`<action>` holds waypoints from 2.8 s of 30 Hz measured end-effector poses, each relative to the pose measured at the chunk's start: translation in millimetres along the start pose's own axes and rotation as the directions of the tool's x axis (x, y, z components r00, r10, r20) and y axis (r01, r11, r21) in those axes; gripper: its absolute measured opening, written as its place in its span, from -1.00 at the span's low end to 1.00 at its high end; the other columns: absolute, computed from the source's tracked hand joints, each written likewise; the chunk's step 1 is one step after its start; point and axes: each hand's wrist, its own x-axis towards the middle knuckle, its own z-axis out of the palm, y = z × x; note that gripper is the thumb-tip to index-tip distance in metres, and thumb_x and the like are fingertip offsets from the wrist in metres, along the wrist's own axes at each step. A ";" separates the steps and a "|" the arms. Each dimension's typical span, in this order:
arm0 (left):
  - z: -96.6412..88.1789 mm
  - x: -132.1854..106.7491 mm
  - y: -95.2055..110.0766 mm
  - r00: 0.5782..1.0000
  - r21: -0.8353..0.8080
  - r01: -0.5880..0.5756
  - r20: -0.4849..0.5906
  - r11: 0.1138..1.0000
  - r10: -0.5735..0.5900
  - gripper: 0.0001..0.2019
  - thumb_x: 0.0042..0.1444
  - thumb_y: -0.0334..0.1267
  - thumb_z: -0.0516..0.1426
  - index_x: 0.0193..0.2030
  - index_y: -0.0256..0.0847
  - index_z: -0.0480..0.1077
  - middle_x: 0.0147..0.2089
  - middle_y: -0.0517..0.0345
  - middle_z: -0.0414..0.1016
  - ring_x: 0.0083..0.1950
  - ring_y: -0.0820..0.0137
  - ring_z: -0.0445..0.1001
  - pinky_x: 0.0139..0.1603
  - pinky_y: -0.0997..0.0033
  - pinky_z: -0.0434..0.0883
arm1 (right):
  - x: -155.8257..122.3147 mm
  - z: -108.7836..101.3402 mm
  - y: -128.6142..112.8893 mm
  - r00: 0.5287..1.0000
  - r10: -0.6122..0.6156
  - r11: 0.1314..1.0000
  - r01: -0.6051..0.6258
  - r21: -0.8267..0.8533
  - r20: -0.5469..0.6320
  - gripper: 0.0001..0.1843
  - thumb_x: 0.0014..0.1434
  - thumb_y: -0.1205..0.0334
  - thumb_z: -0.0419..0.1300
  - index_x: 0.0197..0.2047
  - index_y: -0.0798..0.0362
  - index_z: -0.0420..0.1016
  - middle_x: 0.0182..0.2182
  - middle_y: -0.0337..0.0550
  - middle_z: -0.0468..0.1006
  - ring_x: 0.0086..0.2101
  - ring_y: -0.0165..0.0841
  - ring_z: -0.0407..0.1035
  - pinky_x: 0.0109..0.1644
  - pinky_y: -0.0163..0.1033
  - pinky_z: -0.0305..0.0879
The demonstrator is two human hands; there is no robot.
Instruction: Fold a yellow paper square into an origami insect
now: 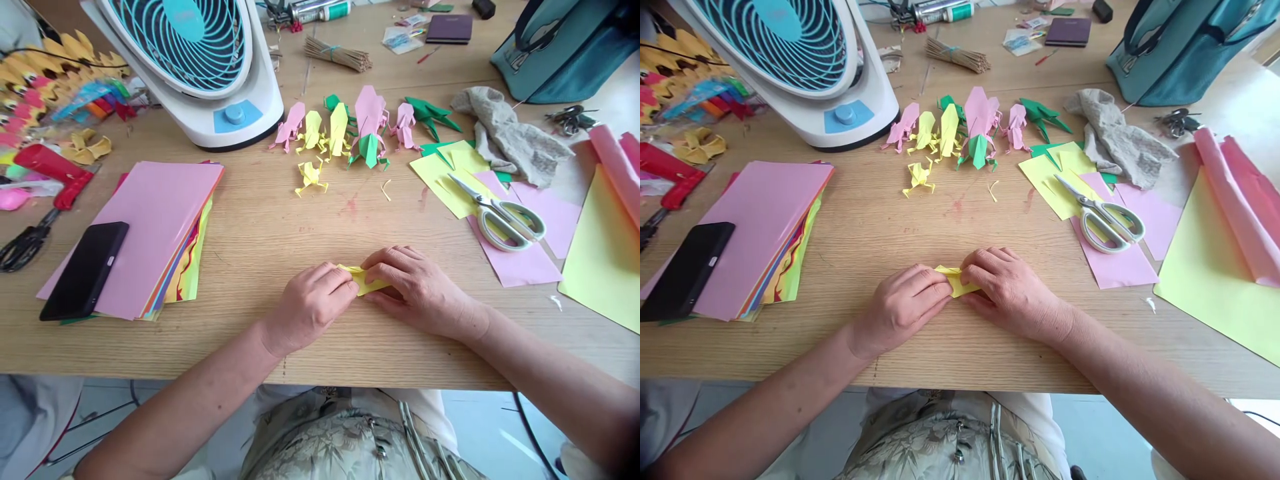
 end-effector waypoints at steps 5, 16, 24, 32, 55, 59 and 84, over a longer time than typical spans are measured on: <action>0.5 -1.2 1.8 1.000 0.031 -0.010 -0.012 0.999 0.010 -0.86 0.33 -0.40 0.06 -0.23 -0.24 0.44 -0.27 0.12 0.48 -0.20 0.39 0.42 -0.16 0.39 0.42 | -2.2 1.8 -4.3 1.000 -0.018 0.995 0.016 -0.099 -0.015 -0.86 0.34 0.16 0.15 -0.11 0.03 0.42 -0.06 0.01 0.51 -0.13 -0.20 0.40 -0.05 -0.07 0.24; -0.8 -6.0 -3.1 0.998 -0.104 0.055 0.022 0.993 -0.053 -0.86 0.33 -0.40 0.06 -0.23 -0.25 0.43 -0.25 0.08 0.49 -0.19 0.38 0.43 -0.14 0.37 0.43 | 0.3 7.9 -15.6 0.993 -0.106 0.981 0.096 -0.168 -0.047 -0.78 0.39 0.36 0.02 -0.23 0.04 0.46 -0.32 -0.11 0.53 -0.31 -0.31 0.36 -0.17 -0.15 0.18; -4.4 -10.8 -6.2 0.993 -0.061 0.103 0.059 0.993 -0.099 -0.83 0.34 -0.40 0.04 -0.24 -0.25 0.44 -0.25 0.08 0.46 -0.19 0.37 0.40 -0.15 0.37 0.42 | 1.2 7.7 -16.4 0.991 -0.116 0.969 0.099 -0.226 -0.066 -0.80 0.36 0.36 0.05 -0.25 0.02 0.48 -0.35 -0.17 0.53 -0.36 -0.34 0.33 -0.20 -0.15 0.14; -4.1 -9.5 -5.0 0.996 -0.035 0.083 0.045 0.996 -0.081 -0.82 0.36 -0.38 0.03 -0.23 -0.25 0.45 -0.25 0.09 0.47 -0.20 0.37 0.40 -0.15 0.36 0.40 | 5.2 10.1 -18.8 0.993 -0.098 0.971 0.079 -0.226 -0.071 -0.77 0.37 0.35 0.05 -0.31 0.03 0.45 -0.40 -0.17 0.49 -0.38 -0.34 0.30 -0.23 -0.15 0.10; -10.7 -22.4 -0.1 0.996 -0.004 0.082 0.028 0.997 -0.082 -0.88 0.32 -0.40 0.08 -0.21 -0.24 0.45 -0.22 0.11 0.48 -0.20 0.38 0.36 -0.16 0.37 0.33 | -6.0 8.3 -26.6 0.991 -0.112 0.980 0.098 -0.174 -0.071 -0.80 0.37 0.35 0.08 -0.28 0.06 0.49 -0.42 -0.19 0.51 -0.42 -0.39 0.32 -0.23 -0.20 0.16; -9.3 -19.8 0.2 0.996 -0.010 0.080 0.045 0.997 -0.080 -0.86 0.32 -0.40 0.08 -0.25 -0.25 0.44 -0.25 0.11 0.47 -0.23 0.39 0.33 -0.18 0.37 0.32 | -4.9 9.4 -27.5 0.992 -0.095 0.984 0.081 -0.157 -0.087 -0.81 0.35 0.38 0.11 -0.30 0.09 0.51 -0.45 -0.21 0.47 -0.44 -0.39 0.31 -0.24 -0.20 0.17; -10.1 -21.1 -7.2 0.985 0.044 0.073 0.151 0.996 -0.079 -0.84 0.37 -0.38 0.01 -0.22 -0.26 0.39 -0.29 0.11 0.38 -0.26 0.37 0.32 -0.20 0.34 0.29 | -9.1 6.9 -27.0 0.996 0.085 0.993 -0.082 0.086 -0.035 -0.92 0.30 0.36 0.17 -0.27 0.07 0.43 -0.29 -0.13 0.49 -0.36 -0.38 0.35 -0.27 -0.25 0.26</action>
